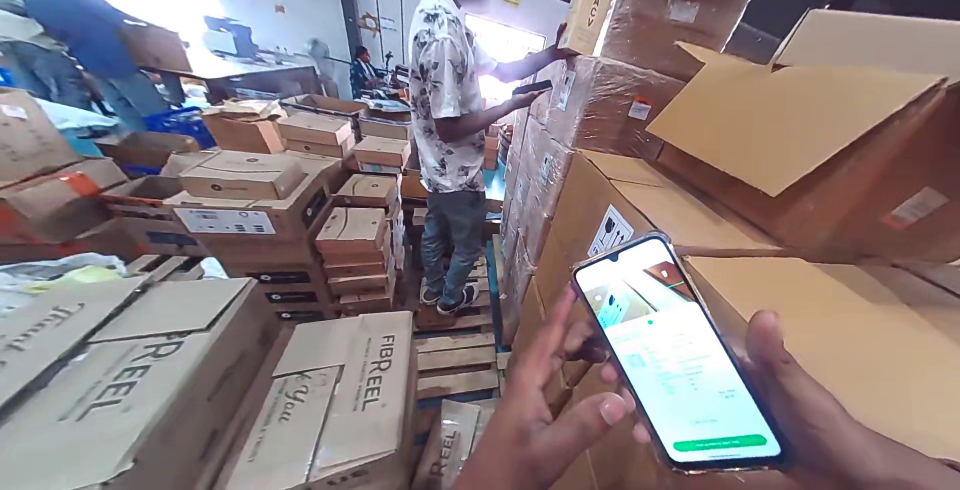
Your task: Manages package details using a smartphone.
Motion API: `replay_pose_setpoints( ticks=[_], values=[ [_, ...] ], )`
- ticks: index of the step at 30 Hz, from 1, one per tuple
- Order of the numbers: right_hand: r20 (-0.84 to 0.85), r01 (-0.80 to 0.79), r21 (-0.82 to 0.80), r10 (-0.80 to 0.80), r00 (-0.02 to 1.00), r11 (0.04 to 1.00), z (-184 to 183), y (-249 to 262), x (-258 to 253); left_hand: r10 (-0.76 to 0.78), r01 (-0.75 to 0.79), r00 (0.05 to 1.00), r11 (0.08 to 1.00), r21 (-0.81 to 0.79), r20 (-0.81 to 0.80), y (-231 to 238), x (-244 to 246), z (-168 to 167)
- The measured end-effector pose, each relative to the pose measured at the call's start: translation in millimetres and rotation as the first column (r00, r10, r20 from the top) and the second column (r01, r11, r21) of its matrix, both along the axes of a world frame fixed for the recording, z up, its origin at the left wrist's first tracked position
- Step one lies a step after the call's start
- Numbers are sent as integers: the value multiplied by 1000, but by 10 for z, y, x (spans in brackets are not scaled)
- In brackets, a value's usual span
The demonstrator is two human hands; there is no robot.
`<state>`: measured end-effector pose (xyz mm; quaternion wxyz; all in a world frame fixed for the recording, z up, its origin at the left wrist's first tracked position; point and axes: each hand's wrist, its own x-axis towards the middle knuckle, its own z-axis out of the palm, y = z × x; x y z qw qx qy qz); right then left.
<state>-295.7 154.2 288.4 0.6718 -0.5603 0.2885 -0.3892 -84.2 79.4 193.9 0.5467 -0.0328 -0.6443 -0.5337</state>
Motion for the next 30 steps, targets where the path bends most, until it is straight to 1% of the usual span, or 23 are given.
replay_pose_setpoints(
  ticks=[5,8,14,21,24,30],
  values=[
    [-36,16,8,-15,999,1000,-11,-3,-18,3,-3,1000,1000,15,6,9,-10,-13],
    [-67,65,17,-64,996,998,20,9,30,5,-5,1000,1000,17,22,2,8,-8],
    [-36,52,42,-50,998,998,20,12,15,-3,3,1000,1000,22,28,-2,14,-4],
    [-30,19,25,-19,999,1000,-7,-4,-6,-4,4,1000,1000,7,24,-7,16,0],
    [-32,27,39,-25,999,999,-11,-5,-17,-3,3,1000,1000,11,30,-6,15,-1],
    [-65,29,14,-28,997,999,-27,-9,-25,-12,12,1000,1000,4,27,-16,18,-15]
  ],
)
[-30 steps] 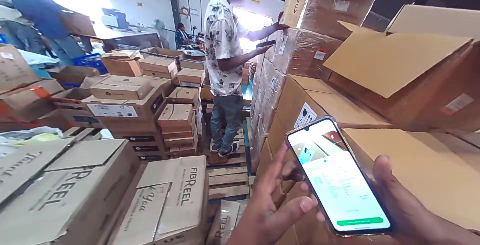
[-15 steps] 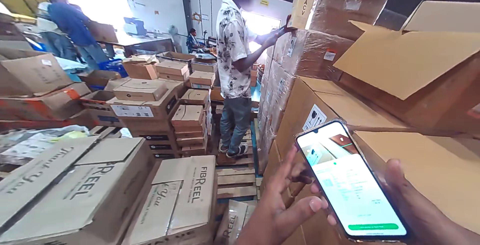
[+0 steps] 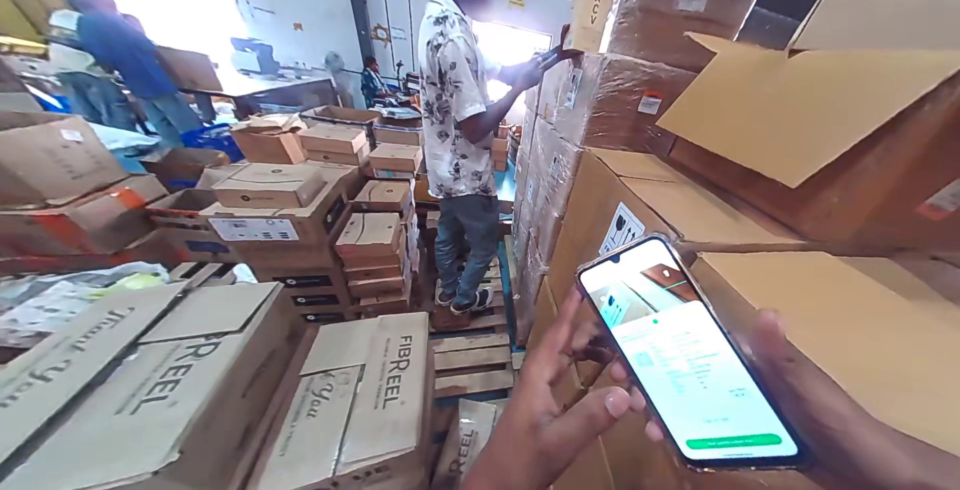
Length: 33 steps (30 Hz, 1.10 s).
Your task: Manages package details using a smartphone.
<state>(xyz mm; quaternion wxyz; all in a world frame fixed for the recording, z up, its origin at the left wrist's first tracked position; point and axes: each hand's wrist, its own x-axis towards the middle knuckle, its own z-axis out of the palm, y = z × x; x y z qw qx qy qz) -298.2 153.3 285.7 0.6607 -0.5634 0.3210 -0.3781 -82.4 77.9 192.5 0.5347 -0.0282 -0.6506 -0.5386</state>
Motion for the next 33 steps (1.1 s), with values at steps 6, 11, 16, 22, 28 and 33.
replay_pose_setpoints(
  ticks=[6,11,16,22,28,33],
  values=[
    [4,-1,6,1,1000,1000,-19,-20,-3,1,-1,1000,1000,6,9,3,23,-11],
    [10,-7,4,7,1000,1000,-17,-23,-6,-2,2,1000,1000,1,4,-13,13,-35],
    [-1,-2,5,2,1000,1000,-21,-21,-11,-4,4,1000,1000,2,7,-11,10,-42],
    [-4,-1,2,1,1000,1000,-22,-21,-5,-4,4,1000,1000,8,0,2,22,-46],
    [-14,-7,-12,7,1000,1000,-29,-16,-13,6,-6,1000,1000,-10,1,9,19,-36],
    [-11,-17,-12,17,1000,1000,-23,-17,-12,12,-12,1000,1000,-7,6,8,21,-44]
  ],
)
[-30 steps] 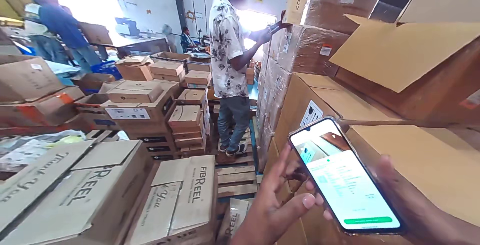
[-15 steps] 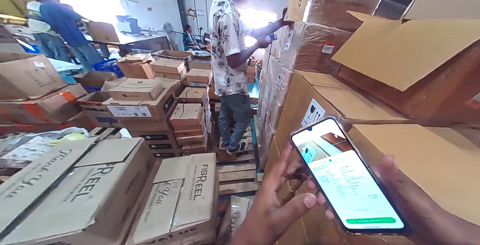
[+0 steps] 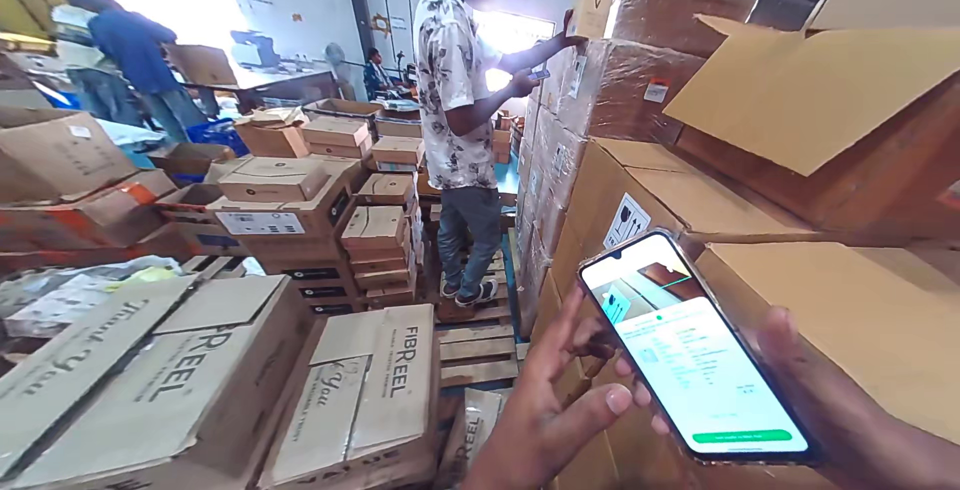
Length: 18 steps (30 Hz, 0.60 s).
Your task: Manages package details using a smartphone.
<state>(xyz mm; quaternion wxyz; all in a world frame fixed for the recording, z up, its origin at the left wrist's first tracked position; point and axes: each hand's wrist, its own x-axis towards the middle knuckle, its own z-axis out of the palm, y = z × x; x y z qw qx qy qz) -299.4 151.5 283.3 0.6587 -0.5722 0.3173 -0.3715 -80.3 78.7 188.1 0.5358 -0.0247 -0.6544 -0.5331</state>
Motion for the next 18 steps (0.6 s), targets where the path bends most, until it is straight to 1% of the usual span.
replay_pose_setpoints(
  ticks=[4,18],
  values=[
    [-26,1,-30,-2,1000,1000,10,11,7,-5,5,1000,1000,10,6,7,9,-7],
    [-26,1,-13,-1,1000,1000,4,-1,-12,-19,19,1000,1000,11,8,-4,12,-9]
  ],
)
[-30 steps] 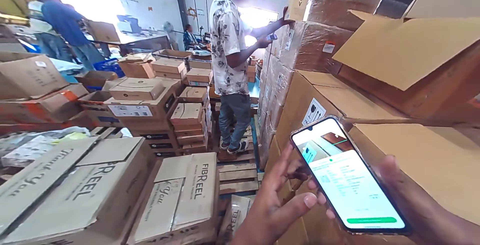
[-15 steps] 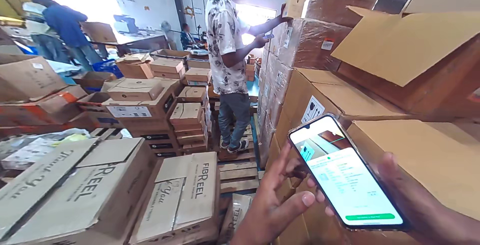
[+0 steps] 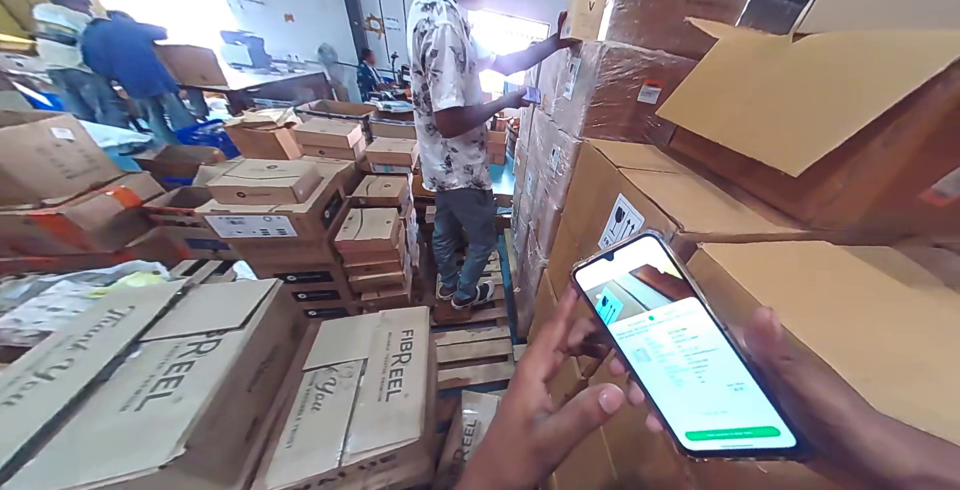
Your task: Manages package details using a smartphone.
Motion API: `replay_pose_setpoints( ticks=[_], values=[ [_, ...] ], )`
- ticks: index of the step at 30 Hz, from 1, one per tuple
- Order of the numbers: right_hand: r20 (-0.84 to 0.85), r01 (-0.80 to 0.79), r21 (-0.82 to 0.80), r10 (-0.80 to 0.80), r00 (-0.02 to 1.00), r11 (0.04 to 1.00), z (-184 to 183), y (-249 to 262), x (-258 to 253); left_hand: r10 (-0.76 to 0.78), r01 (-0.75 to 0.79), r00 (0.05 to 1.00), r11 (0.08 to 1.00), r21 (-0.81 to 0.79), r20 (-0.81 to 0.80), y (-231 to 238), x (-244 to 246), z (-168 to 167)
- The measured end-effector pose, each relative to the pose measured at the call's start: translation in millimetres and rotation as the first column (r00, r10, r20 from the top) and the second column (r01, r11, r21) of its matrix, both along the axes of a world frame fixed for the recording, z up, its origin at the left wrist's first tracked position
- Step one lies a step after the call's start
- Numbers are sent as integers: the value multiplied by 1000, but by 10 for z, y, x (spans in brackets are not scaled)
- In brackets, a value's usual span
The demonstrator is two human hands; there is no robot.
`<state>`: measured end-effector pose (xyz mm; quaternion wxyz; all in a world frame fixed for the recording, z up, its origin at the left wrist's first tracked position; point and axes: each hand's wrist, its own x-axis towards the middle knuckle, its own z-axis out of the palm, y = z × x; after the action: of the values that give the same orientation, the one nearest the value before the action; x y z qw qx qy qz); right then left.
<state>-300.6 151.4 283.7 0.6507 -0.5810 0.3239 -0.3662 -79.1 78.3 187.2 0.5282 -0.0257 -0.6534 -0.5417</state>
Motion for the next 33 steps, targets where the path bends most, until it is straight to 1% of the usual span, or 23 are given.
replay_pose_setpoints(
  ticks=[6,24,33],
  values=[
    [-5,16,5,-16,1000,1000,-13,-4,4,6,-6,1000,1000,3,0,-1,3,-19],
    [-2,-19,-13,19,1000,1000,-22,-19,-10,8,-8,1000,1000,0,5,-7,11,-28],
    [-16,3,-18,-3,1000,1000,-11,-4,4,8,-8,1000,1000,2,3,-9,11,-30]
  ],
)
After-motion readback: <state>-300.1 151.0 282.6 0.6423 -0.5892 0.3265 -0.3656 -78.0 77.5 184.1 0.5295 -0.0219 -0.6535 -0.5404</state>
